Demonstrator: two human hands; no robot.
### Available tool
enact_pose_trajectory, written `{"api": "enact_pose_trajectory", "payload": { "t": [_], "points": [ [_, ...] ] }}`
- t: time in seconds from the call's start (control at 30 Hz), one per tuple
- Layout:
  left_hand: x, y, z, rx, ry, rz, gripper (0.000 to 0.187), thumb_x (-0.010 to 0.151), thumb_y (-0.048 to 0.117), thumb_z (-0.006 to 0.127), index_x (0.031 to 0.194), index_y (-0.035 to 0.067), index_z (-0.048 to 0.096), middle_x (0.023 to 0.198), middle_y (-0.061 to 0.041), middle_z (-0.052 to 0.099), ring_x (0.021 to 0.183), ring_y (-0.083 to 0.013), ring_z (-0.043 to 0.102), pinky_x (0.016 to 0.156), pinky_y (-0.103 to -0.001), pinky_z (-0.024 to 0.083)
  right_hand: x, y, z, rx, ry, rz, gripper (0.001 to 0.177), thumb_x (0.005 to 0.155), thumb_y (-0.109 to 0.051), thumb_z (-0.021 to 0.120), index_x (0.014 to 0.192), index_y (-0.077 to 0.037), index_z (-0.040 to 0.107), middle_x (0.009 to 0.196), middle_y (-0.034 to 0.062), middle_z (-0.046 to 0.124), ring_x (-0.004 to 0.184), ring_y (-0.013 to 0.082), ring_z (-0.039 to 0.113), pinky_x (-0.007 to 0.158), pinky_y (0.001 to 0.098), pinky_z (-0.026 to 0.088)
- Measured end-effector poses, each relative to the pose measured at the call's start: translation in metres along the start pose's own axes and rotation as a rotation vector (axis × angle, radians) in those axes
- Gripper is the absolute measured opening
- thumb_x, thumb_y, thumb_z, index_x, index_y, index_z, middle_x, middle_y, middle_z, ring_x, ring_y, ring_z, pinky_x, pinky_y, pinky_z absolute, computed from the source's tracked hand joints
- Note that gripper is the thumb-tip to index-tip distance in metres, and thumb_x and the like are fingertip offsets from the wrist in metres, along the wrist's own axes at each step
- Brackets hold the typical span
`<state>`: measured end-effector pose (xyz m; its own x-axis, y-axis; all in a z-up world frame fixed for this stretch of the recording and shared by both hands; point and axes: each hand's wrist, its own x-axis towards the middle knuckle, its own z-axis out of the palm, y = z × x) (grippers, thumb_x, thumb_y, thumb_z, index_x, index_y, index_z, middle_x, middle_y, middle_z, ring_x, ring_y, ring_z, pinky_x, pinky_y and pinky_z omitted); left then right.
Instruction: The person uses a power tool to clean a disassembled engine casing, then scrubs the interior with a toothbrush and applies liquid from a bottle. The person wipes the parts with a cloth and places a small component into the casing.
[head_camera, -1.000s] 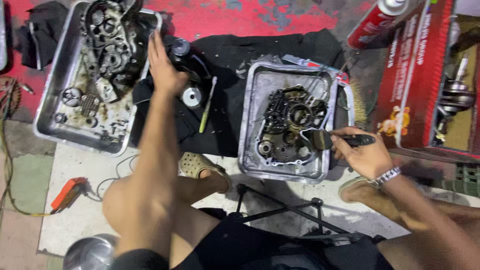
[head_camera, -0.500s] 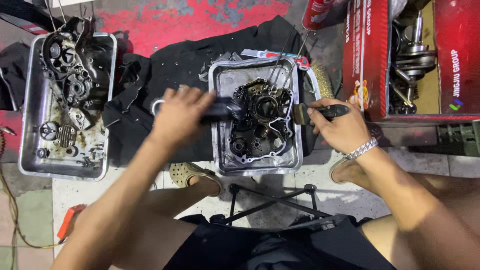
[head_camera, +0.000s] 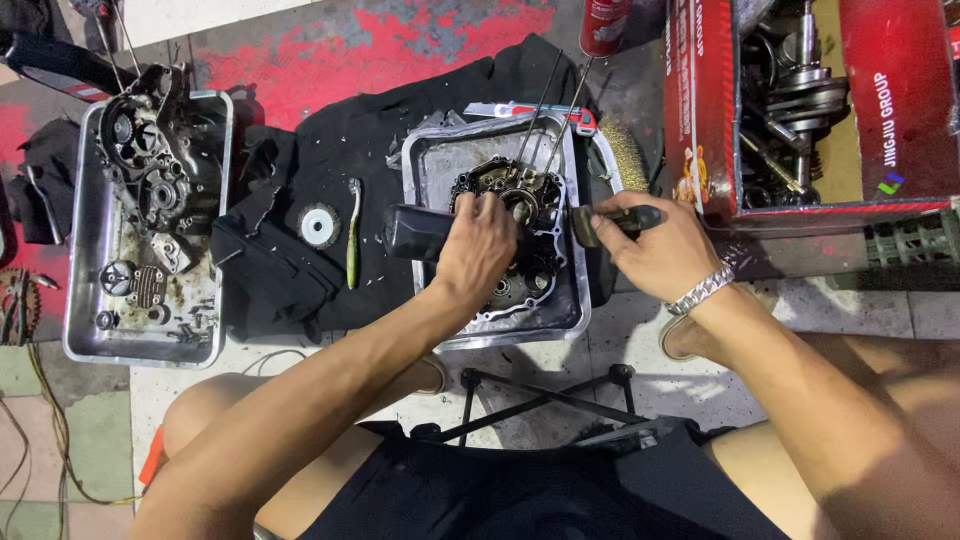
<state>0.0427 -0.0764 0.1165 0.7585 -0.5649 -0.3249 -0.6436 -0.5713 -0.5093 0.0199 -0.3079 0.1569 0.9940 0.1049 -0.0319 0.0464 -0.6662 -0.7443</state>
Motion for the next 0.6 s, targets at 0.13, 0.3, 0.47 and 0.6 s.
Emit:
{"api": "enact_pose_trajectory", "payload": {
  "t": [0.13, 0.3, 0.47, 0.6],
  "points": [
    [0.002, 0.002, -0.001, 0.007, -0.014, -0.007, 0.040, 0.090, 0.025, 0.065, 0.122, 0.002, 0.063, 0.106, -0.008, 0.062, 0.104, -0.0217, 0.051, 0.091, -0.041, 0.039, 0.000, -0.001, -0.001, -0.012, -0.006, -0.018, 0.021, 0.091, -0.024, 0.070, 0.102, -0.007, 0.076, 0.085, 0.0164, 0.074, 0.079, 0.0318, 0.074, 0.069, 0.0387, 0.056],
    [-0.012, -0.013, 0.015, -0.177, 0.088, -0.109, 0.049, 0.081, 0.026, 0.068, 0.126, 0.007, 0.061, 0.114, -0.010, 0.064, 0.115, -0.0238, 0.053, 0.096, -0.043, 0.040, -0.001, -0.007, -0.003, -0.029, -0.031, 0.016, 0.021, 0.091, -0.024, 0.071, 0.102, -0.007, 0.075, 0.081, 0.0167, 0.074, 0.075, 0.0322, 0.073, 0.067, 0.0392, 0.055],
    [-0.055, -0.044, 0.034, -0.555, 0.235, -0.351, 0.052, 0.075, 0.012, 0.074, 0.125, 0.016, 0.062, 0.112, -0.012, 0.065, 0.110, -0.0299, 0.062, 0.091, -0.046, 0.047, 0.001, -0.003, 0.011, 0.063, -0.130, 0.146, 0.022, 0.092, -0.026, 0.067, 0.105, -0.010, 0.074, 0.078, 0.0124, 0.076, 0.071, 0.0276, 0.076, 0.067, 0.0375, 0.057],
    [-0.087, -0.072, 0.041, -1.006, 0.278, -0.643, 0.057, 0.073, 0.023, 0.085, 0.122, 0.011, 0.060, 0.111, -0.018, 0.064, 0.098, -0.0409, 0.064, 0.080, -0.051, 0.051, 0.000, 0.015, 0.039, 0.019, -0.163, 0.013, 0.023, 0.091, -0.025, 0.070, 0.108, -0.011, 0.078, 0.082, 0.0135, 0.076, 0.076, 0.0290, 0.076, 0.073, 0.0377, 0.057]
  ]
}}
